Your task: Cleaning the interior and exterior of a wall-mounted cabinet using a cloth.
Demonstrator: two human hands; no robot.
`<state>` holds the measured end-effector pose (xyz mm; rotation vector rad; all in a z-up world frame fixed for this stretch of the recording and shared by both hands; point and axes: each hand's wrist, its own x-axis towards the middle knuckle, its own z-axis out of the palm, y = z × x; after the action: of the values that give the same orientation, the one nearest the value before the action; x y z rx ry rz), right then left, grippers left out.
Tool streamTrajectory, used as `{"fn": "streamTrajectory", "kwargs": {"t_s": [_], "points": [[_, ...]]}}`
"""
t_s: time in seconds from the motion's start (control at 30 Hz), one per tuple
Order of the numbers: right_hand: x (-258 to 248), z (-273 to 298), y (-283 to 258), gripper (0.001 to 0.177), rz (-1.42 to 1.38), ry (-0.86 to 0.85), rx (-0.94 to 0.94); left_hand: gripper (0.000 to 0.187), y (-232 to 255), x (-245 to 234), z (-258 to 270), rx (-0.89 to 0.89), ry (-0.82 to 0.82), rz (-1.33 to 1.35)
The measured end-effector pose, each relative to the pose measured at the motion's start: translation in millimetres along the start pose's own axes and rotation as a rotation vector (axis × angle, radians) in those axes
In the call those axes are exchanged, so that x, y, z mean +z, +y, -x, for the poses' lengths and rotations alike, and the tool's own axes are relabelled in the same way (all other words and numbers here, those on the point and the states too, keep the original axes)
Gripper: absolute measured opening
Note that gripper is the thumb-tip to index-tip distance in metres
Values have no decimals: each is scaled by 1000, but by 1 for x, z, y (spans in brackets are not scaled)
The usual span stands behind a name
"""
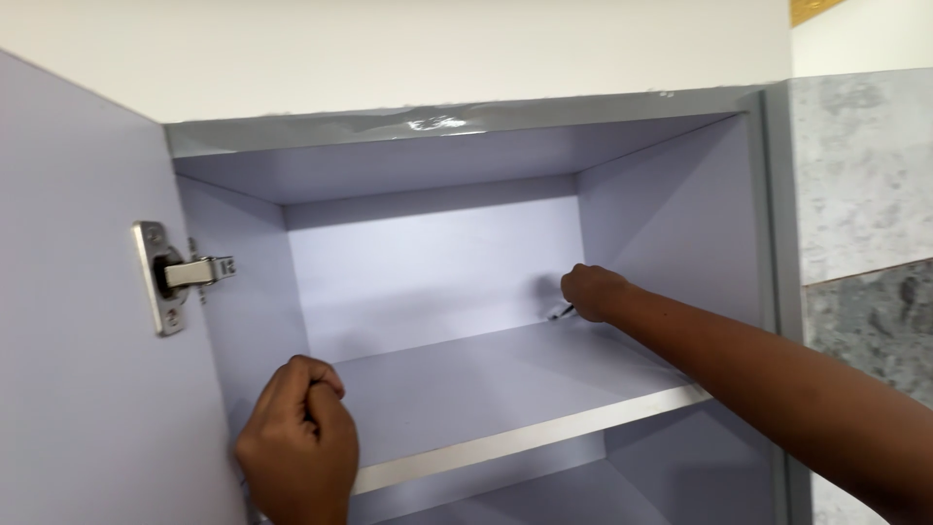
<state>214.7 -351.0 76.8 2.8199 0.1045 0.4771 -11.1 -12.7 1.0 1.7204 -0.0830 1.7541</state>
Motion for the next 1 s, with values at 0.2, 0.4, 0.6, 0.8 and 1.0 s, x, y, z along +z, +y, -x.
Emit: {"fn": "streamTrajectory", "kwargs": {"t_s": [0.2, 0.4, 0.6, 0.8, 1.0], "points": [[39, -54, -3, 13, -7, -5, -61, 25, -2, 1, -1, -11, 3, 8], [16, -95, 21, 25, -225, -208, -142, 25, -9, 4, -2, 24, 7, -4], [8, -91, 20, 42, -217, -37, -54, 27, -12, 6, 0, 14, -10, -19], [53, -101, 6, 39, -126, -115, -141, 28, -15, 5, -3, 22, -47, -23], [-14, -72, -20, 32, -533, -212, -131, 29, -15, 5, -4, 33, -66, -22]]}}
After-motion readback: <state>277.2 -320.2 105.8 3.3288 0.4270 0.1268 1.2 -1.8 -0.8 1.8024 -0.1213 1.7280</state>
